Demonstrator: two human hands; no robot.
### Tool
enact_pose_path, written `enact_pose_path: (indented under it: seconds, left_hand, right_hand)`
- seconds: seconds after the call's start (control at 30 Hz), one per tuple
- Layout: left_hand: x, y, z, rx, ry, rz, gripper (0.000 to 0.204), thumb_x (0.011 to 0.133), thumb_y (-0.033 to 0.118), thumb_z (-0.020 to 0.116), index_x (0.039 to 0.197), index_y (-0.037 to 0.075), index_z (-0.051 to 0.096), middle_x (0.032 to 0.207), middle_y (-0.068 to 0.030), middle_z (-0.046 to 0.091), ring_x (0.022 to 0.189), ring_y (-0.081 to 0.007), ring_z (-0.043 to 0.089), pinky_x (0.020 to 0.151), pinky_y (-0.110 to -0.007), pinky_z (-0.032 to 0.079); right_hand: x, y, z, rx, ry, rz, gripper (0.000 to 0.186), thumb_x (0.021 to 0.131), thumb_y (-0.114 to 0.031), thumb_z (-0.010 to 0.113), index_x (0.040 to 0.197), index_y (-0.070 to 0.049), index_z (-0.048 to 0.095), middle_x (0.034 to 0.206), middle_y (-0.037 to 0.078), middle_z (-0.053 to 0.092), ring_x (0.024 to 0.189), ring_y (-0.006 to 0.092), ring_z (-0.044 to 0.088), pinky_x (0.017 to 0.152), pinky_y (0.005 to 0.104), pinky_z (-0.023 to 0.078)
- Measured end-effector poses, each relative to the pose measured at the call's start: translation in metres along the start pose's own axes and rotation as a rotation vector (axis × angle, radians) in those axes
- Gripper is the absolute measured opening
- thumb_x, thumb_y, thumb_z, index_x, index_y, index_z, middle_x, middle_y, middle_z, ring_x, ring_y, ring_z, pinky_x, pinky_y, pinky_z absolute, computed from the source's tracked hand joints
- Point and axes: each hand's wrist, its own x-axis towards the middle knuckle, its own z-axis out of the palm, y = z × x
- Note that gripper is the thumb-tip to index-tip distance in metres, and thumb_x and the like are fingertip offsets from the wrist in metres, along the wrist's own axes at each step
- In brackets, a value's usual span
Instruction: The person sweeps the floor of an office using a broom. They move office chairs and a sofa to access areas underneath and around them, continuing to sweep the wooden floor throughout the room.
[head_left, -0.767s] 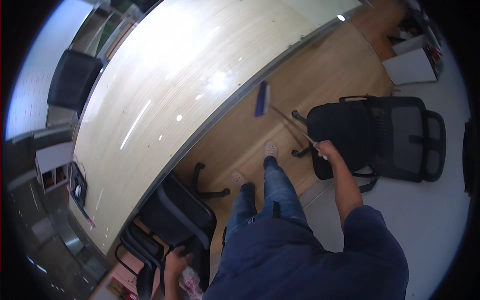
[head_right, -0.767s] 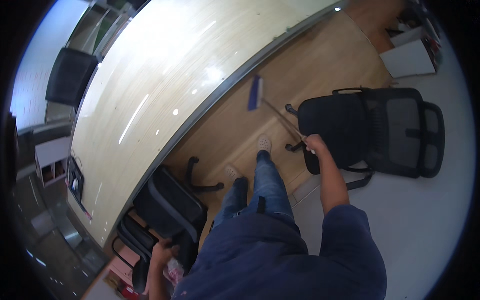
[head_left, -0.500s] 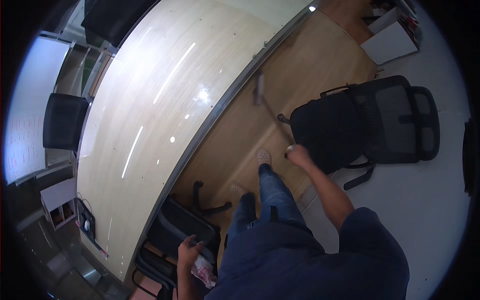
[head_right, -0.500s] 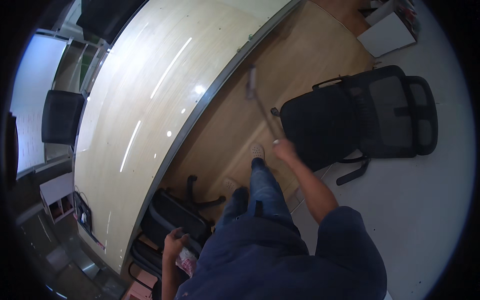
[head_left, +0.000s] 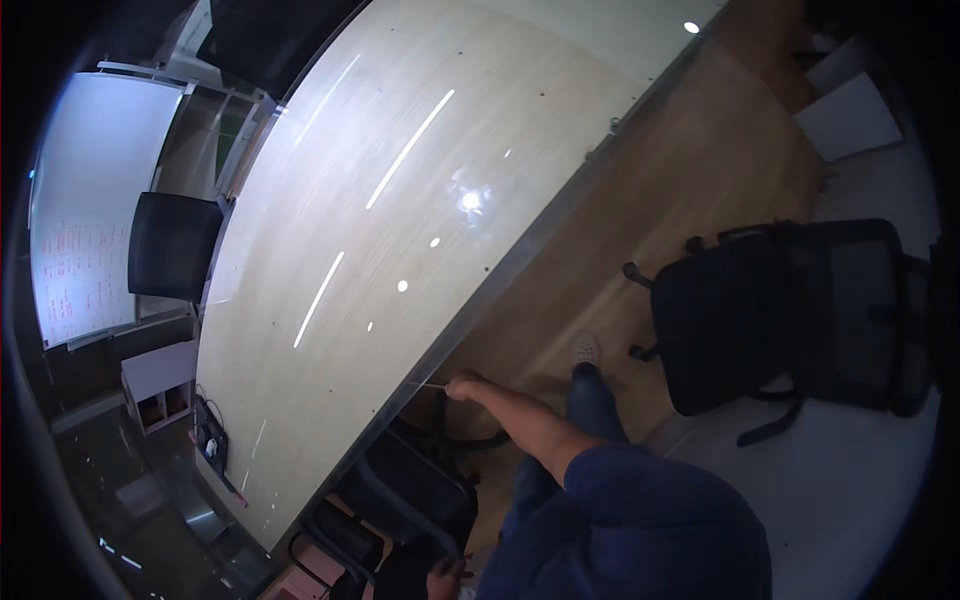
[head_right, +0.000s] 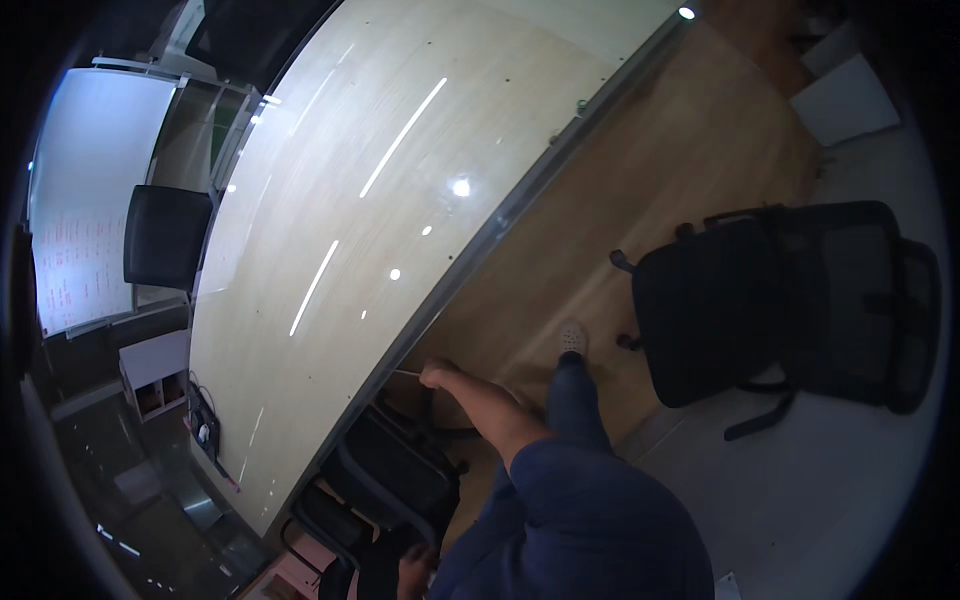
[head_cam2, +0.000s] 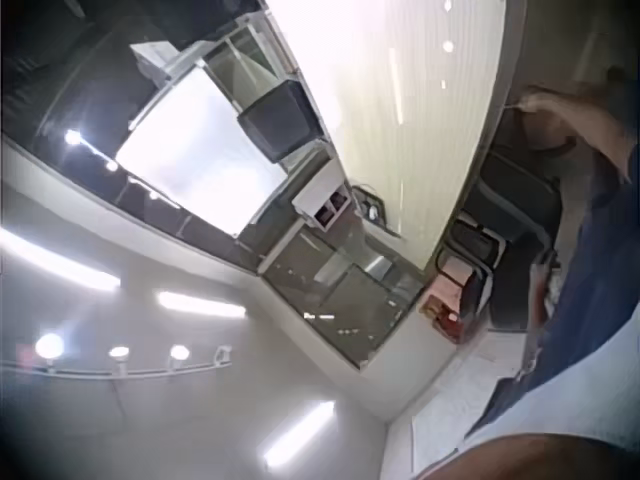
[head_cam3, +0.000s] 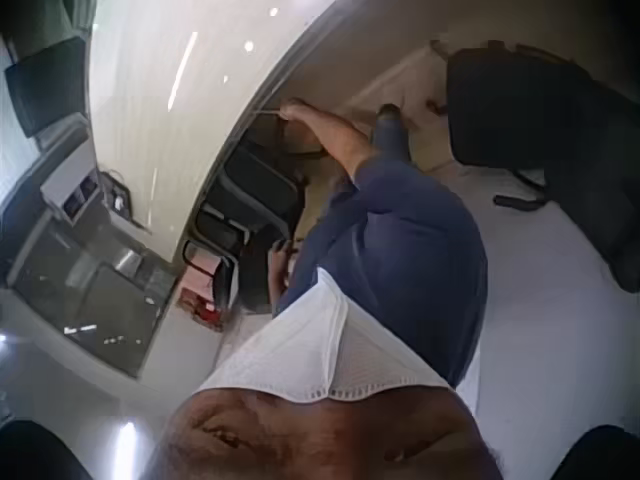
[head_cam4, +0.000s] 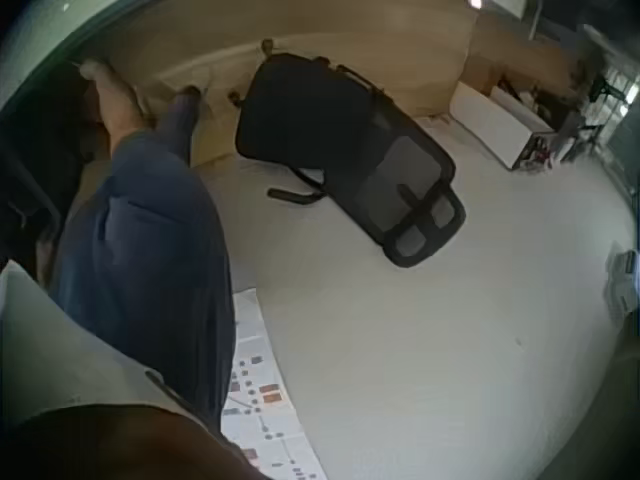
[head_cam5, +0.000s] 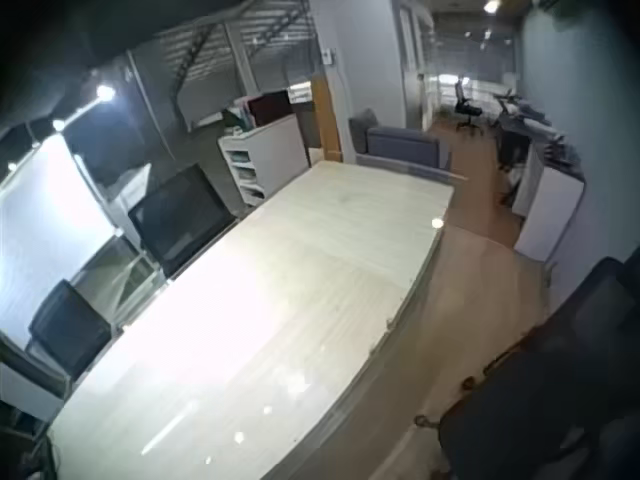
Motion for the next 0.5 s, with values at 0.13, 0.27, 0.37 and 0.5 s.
enact_pose_path:
  seconds: [0.13,0.27,0.37,0.5]
  left_hand:
    - [0.014,-0.049,-0.002,0.079,-0.067,-0.2,0.056,0.081,0.031,0.073,0.129,0.009,0.054,0.123,-0.0148,0.053,0.103,-0.0253,0.06,0.086,-0.039,0.047]
    - [0.018,0.016,0.013,0.173,-0.152,0.053,0.034,0.085,0.019,0.066,0.109,-0.005,0.065,0.084,-0.0111,0.068,0.076,-0.0162,0.064,0.064,-0.029,0.049]
    - [0.042,0.016,0.0,0.005,-0.115,0.031,0.035,0.084,0.016,0.066,0.108,-0.009,0.063,0.087,-0.0136,0.069,0.076,-0.0179,0.066,0.065,-0.03,0.052]
    - [0.055,0.128,0.004,0.221,-0.082,0.354,0.043,0.083,0.014,0.069,0.116,-0.011,0.058,0.092,-0.0178,0.068,0.077,-0.0198,0.068,0.068,-0.03,0.054]
  right_hand:
    - [0.031,0.052,-0.055,0.18,0.138,-0.044,0.03,0.074,-0.026,0.066,0.094,-0.005,0.071,0.097,0.017,0.069,0.089,0.0293,0.066,0.074,0.0392,0.051]
    - [-0.016,0.273,-0.181,0.535,0.399,0.209,0.027,0.073,-0.028,0.078,0.082,-0.004,0.071,0.069,0.008,0.067,0.058,0.0115,0.056,0.055,0.0323,0.049]
    - [-0.114,0.296,-0.25,0.46,0.471,0.338,0.029,0.078,-0.027,0.076,0.078,0.001,0.07,0.066,0.007,0.064,0.053,0.0115,0.056,0.047,0.0321,0.044]
    - [-0.266,0.335,-0.322,0.795,0.776,0.53,0.03,0.075,-0.025,0.075,0.081,0.004,0.069,0.067,0.01,0.065,0.056,0.018,0.06,0.053,0.0367,0.046]
